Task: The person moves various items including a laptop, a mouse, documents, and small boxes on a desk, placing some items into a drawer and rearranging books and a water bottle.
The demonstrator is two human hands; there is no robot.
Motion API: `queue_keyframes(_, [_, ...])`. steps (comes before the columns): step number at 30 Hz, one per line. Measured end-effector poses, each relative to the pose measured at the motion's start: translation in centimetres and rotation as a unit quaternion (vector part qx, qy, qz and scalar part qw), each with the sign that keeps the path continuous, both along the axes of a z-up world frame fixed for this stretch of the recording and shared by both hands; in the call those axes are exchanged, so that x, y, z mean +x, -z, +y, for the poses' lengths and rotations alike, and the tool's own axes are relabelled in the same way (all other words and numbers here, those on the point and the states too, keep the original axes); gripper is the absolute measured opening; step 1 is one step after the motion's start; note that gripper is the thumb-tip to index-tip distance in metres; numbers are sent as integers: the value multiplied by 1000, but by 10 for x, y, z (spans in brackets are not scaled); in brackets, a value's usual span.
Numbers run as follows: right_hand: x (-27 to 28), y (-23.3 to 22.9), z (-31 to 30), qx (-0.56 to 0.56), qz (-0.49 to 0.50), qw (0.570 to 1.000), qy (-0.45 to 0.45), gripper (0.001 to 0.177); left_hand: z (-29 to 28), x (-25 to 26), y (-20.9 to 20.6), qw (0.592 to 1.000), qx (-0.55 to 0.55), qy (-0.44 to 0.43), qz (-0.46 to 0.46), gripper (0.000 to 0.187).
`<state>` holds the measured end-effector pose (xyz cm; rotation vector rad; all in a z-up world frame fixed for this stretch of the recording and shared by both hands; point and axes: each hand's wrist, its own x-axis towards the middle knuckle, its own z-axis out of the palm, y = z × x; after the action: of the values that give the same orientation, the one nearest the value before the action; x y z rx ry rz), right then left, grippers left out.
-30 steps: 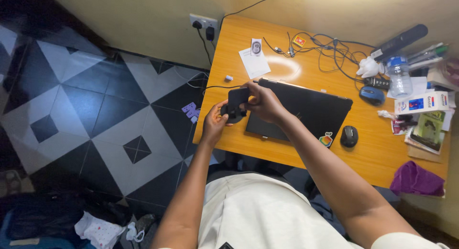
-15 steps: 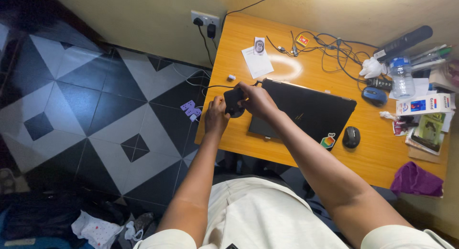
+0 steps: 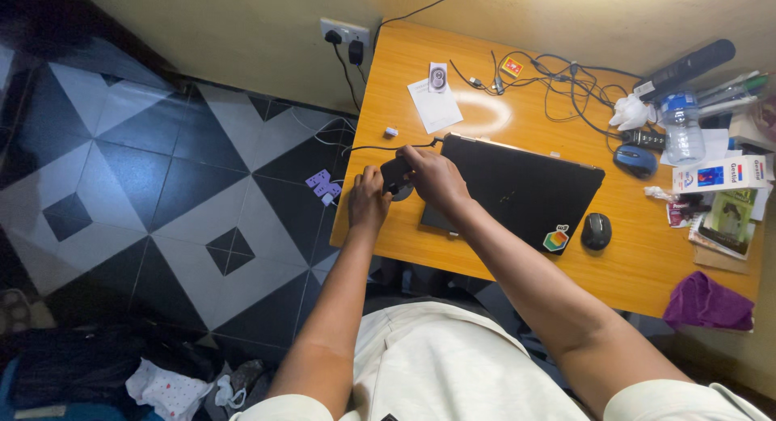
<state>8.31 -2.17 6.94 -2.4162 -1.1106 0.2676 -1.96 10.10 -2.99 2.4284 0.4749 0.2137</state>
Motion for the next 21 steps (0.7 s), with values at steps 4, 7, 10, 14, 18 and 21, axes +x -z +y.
queue_keyframes(4, [3, -2, 6, 18, 4, 1000, 13, 47, -1, 2, -10, 999, -1, 3, 37, 52])
queue_keyframes(7, [8, -3, 5, -3, 17, 1000, 15, 47, -3, 4, -12, 999, -13, 0, 34, 52])
queue_keyframes(10, [6, 1, 5, -16, 17, 999, 24, 46, -1, 4, -8, 999, -3, 7, 48, 52])
queue_keyframes(14, [0, 7, 0, 0, 19, 999, 44, 44, -3, 5, -4, 999, 6, 2, 37, 54])
queue_keyframes(18, [6, 6, 6, 0, 2, 999, 38, 53, -3, 5, -6, 999, -8, -2, 40, 51])
queue_keyframes(21, [8, 0, 5, 6, 13, 999, 31, 64, -3, 5, -5, 999, -9, 4, 48, 47])
